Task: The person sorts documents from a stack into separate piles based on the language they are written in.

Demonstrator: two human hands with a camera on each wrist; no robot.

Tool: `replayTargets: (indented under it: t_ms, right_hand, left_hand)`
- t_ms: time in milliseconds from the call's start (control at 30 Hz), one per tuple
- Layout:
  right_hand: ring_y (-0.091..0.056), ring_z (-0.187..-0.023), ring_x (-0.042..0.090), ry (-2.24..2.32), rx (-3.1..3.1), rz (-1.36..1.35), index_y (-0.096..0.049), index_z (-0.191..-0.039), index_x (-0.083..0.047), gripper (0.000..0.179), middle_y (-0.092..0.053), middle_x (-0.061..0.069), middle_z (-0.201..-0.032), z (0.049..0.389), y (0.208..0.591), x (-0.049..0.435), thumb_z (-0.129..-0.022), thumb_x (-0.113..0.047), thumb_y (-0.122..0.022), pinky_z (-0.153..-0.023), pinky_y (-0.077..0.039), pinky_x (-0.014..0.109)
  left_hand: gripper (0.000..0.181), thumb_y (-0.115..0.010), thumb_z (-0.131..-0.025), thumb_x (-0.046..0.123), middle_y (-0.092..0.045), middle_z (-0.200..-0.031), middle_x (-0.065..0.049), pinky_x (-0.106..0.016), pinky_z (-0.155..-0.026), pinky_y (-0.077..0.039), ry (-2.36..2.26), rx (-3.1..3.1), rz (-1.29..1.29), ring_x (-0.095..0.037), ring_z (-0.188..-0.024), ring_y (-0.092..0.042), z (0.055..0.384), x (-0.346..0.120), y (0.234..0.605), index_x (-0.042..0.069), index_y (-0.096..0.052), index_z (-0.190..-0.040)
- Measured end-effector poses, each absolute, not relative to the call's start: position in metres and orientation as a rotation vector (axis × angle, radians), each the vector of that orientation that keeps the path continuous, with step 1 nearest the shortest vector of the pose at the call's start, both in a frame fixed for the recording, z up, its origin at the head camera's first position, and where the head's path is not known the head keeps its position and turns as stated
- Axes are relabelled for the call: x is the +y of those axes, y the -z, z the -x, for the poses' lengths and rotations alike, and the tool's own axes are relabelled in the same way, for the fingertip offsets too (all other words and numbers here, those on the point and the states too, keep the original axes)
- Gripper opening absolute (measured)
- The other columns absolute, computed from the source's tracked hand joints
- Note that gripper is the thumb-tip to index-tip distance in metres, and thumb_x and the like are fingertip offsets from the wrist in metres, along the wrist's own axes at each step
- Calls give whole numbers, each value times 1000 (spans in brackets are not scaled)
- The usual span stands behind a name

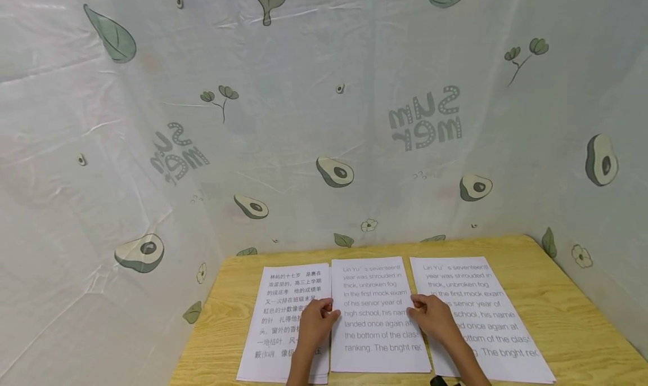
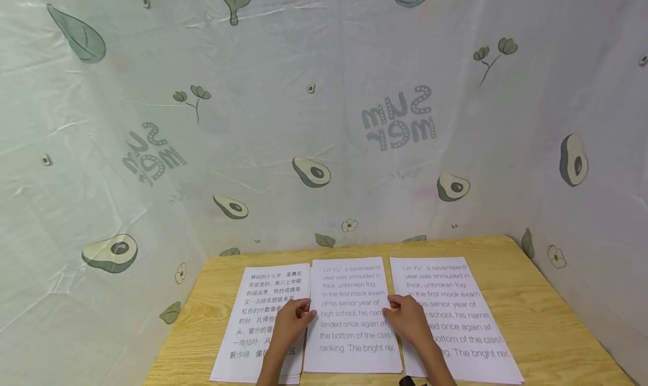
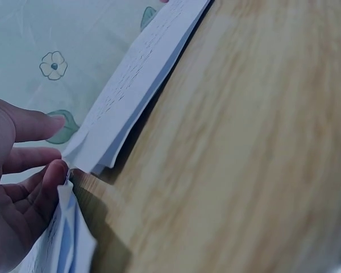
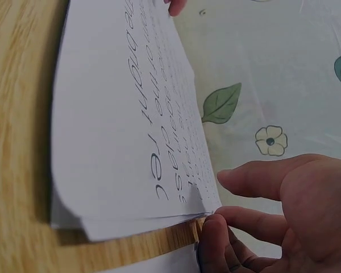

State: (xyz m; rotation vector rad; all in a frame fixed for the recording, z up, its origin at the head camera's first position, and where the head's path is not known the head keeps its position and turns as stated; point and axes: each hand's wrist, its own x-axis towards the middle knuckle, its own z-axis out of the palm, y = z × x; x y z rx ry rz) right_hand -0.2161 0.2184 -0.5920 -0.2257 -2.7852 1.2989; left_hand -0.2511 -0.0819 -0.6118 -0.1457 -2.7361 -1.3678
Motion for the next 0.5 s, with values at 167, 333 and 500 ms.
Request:
replayTargets:
  t_ms: [167, 333, 500]
  right_hand:
    - [-62, -89, 18, -1302, -2784, 217, -70, -132, 9, 47, -73, 14, -112, 217, 592, 220, -93, -16, -77, -76, -49, 32]
    - [-66, -93, 21, -1300, -2780, 204, -70, -133, 8, 48, -74, 15, -115, 217, 591, 221, -94, -18, -77, -79, -51, 34]
    - [-69, -97, 23, -1315, -2778, 201, -69, -135, 8, 49, -74, 17, -118, 216, 589, 222, -95, -18, -77, -81, -54, 36]
  left_hand:
    - [42, -84, -90, 19, -67, -96, 2, -20, -69, -46, 1371, -2739, 144, -9, -81, -55, 250, -81, 611, 2, -77, -128]
    - [43, -83, -92, 20, -67, -98, 1, -21, -70, -48, 1371, -2737, 167, -8, -82, -56, 250, -80, 609, 3, -76, -130]
    - [43, -83, -92, 19, -67, -98, 0, -21, -70, -48, 1357, -2739, 190, -9, -82, -57, 249, -78, 609, 1, -75, -130]
